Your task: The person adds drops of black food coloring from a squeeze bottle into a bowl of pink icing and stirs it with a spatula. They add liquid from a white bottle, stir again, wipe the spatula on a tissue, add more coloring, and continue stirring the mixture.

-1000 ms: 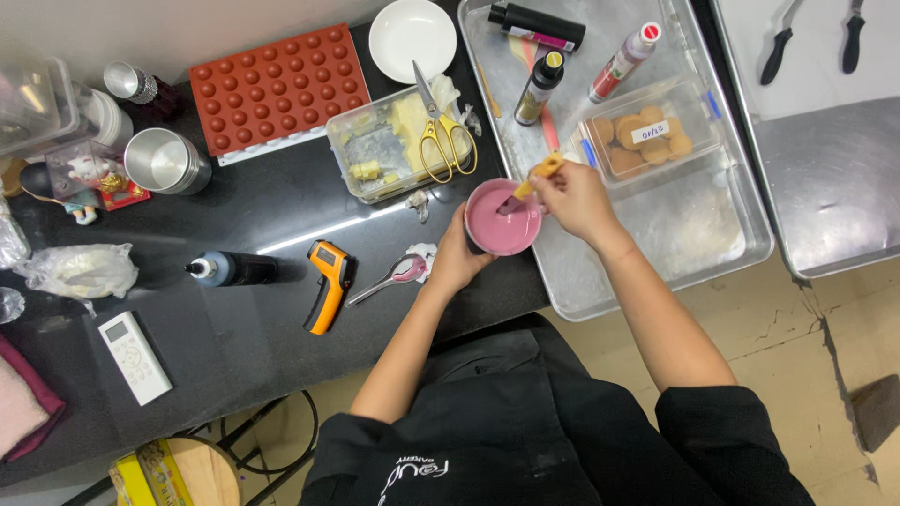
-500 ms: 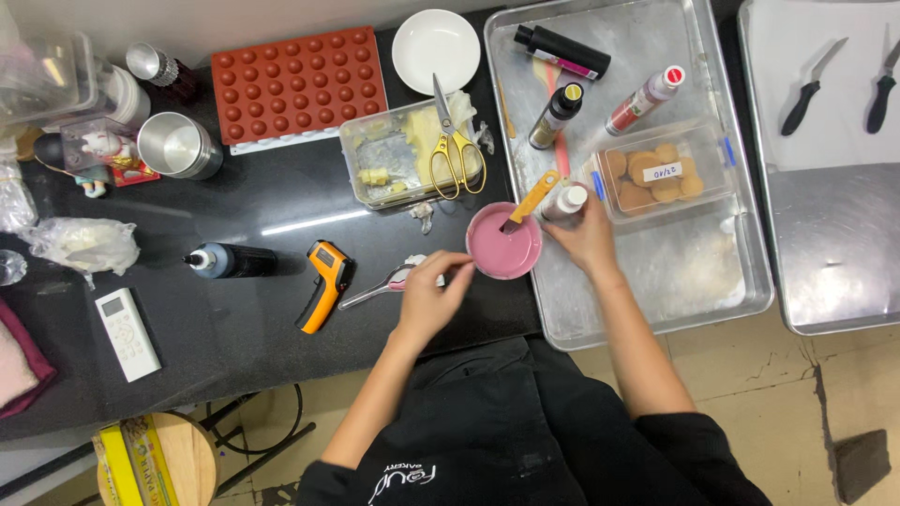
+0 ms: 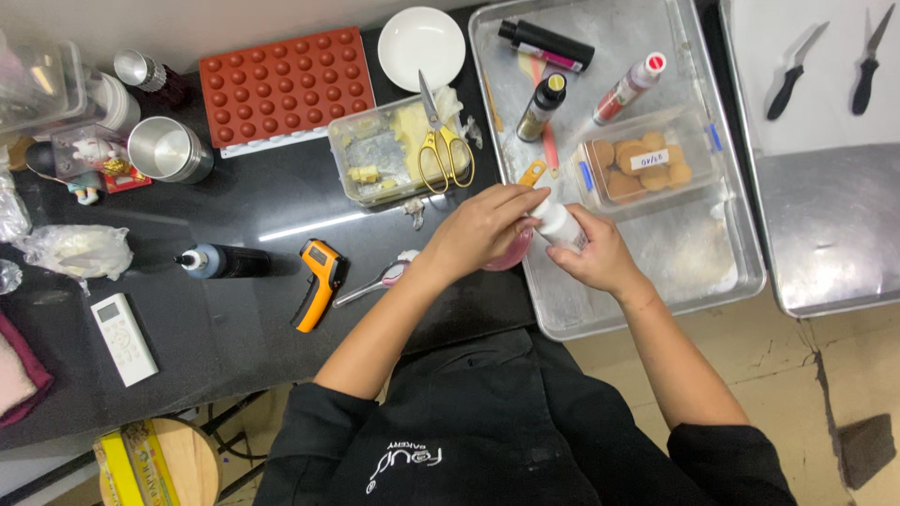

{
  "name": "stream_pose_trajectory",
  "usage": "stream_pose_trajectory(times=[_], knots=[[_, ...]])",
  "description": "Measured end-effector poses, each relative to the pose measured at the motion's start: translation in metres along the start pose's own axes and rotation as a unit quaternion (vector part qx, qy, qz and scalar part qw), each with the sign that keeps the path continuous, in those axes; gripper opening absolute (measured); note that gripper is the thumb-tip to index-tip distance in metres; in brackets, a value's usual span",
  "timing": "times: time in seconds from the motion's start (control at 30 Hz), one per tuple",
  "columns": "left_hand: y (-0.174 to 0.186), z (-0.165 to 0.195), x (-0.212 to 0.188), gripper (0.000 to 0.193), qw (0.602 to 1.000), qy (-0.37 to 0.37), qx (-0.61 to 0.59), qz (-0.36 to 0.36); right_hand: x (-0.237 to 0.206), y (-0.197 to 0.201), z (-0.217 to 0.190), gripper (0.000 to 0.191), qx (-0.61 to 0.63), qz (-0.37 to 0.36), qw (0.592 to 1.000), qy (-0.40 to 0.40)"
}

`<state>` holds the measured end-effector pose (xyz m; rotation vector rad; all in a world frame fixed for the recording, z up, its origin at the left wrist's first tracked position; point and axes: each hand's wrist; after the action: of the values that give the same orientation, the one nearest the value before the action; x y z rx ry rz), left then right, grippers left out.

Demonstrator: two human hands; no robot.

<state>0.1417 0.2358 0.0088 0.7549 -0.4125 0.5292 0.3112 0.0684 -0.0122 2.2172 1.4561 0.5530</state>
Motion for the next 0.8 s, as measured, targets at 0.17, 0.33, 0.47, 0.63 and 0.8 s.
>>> stream_pose_trajectory(times=[0.17,0.33,0.47,0.63,0.8], knots=[[0.007,0.0,-0.008,0.038,0.999,0.001,0.025,0.022,-0.006,-0.007,-0.011,0.047,-0.009,-0.001,1.0,-0.007],[0.028,-0.025,-0.017,0.038,0.99,0.082,-0.059,-0.094,0.003,0.014,-0.024,0.051,-0.188,-0.052,0.975,0.112],[0.022,-0.036,-0.033,0.047,0.994,0.023,0.054,-0.088,0.013,0.029,-0.04,0.055,-0.364,-0.109,0.915,0.137],[0.01,-0.044,-0.05,0.044,0.993,0.049,0.056,-0.09,0.018,0.028,-0.051,0.053,-0.394,-0.137,0.898,0.143],[0.007,-0.048,-0.058,0.044,0.992,0.062,0.054,-0.097,0.017,0.025,-0.051,0.051,-0.398,-0.144,0.894,0.148]])
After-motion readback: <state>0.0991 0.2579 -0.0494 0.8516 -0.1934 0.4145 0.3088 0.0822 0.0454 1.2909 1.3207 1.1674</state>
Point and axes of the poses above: each hand's wrist, its own x-axis towards the middle knuckle, its own y-axis out of the back of the hand, z = x × y, and after that the axes turned 3 degrees about z, right-handed
